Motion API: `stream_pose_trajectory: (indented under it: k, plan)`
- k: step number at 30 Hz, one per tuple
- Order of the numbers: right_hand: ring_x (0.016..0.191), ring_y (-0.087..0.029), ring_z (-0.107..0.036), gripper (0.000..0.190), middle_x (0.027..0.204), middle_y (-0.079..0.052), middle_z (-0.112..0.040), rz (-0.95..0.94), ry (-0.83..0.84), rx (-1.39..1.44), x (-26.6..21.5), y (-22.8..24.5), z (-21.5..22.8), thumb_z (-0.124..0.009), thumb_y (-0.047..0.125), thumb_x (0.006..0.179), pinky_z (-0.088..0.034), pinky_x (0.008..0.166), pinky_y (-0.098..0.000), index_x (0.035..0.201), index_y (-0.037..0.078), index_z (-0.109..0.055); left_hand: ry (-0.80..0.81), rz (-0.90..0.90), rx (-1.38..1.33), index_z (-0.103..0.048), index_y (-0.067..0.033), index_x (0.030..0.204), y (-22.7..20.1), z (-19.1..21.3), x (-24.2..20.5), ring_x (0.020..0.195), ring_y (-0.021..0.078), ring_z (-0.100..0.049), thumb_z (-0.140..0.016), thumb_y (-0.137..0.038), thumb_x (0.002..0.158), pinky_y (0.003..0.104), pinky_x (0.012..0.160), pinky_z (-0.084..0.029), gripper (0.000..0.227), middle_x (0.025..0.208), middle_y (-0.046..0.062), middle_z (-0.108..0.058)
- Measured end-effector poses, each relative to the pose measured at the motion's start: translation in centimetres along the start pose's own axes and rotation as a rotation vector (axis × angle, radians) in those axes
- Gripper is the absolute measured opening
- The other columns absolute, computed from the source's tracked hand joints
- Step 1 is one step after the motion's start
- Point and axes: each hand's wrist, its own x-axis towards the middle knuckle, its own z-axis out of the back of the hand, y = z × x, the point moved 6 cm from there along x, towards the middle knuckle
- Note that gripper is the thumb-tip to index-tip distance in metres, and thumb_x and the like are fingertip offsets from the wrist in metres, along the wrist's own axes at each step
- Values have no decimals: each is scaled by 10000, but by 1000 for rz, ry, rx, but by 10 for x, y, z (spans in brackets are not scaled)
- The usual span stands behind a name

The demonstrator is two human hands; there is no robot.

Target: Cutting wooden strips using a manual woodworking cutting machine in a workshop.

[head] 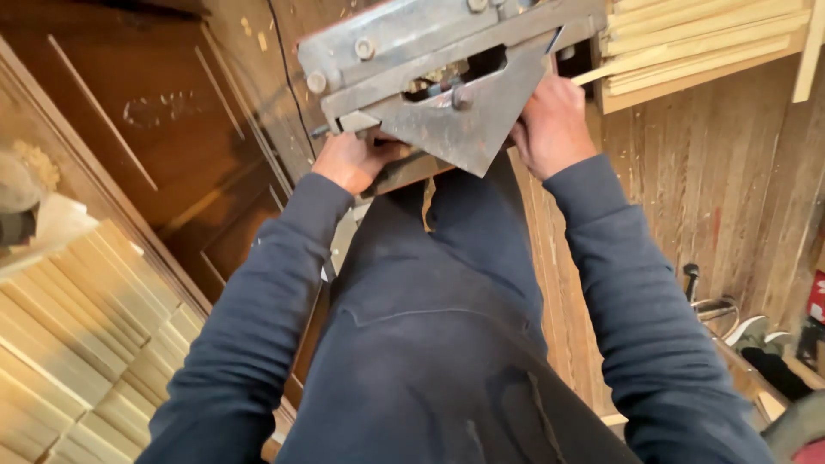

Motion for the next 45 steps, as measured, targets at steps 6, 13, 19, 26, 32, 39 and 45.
stream_pose_trajectory:
  k: [6,13,19,26,32,39,45]
  plan:
    - [1195,-418,-515,389,1232,-181,-605,-41,50,-32,3,9,6,-739,92,880,-354,1035,-526,1262,70,-670,0,-66,-10,-813,-84,1043,1,-2,0,896,312,-739,-789,-262,867,394,826,-558,252,985,132,-787]
    - [1224,-389,-513,316,1269,-149,-604,-42,57,7,-4,18,8,-726,81,959,-339,1077,-511,1264,52,-650,-32,-137,7,-796,-42,1038,-6,2,-3,877,326,-742,-808,-197,859,394,818,-574,237,973,163,-775]
    - [1203,-355,-523,267,1213,-105,-615,-63,84,41,-7,21,9,-728,83,967,-341,1076,-486,1227,82,-666,-57,-222,61,-808,-30,1009,-5,-2,-4,865,341,-731,-845,-206,841,404,809,-561,246,945,183,-774]
    - [1225,-355,-524,245,1230,-106,-623,-30,69,45,-9,24,9,-727,90,990,-338,1086,-484,1226,81,-666,-25,-105,-1,-794,-30,1027,4,-4,-5,828,316,-743,-831,-224,835,382,792,-567,276,917,190,-764]
    - [1236,-362,-520,269,1238,-125,-615,2,52,1,-10,24,6,-682,45,977,-350,1098,-482,1243,73,-654,-31,-124,11,-792,-16,1018,3,-1,-6,825,334,-737,-824,-213,843,395,786,-564,265,906,203,-758]
    - [1293,-367,-531,237,1270,-132,-639,-2,28,50,-10,18,2,-646,77,1028,-342,1093,-494,1265,79,-654,-4,-81,11,-788,-26,1039,2,-2,-5,820,312,-747,-803,-207,843,385,787,-570,267,902,199,-758]
    - [1284,-373,-549,281,1322,-143,-660,15,35,38,-8,22,5,-690,141,988,-337,1084,-504,1265,95,-686,-30,-162,7,-794,-26,1023,2,-2,-6,838,319,-743,-814,-218,845,387,798,-567,263,920,177,-774]
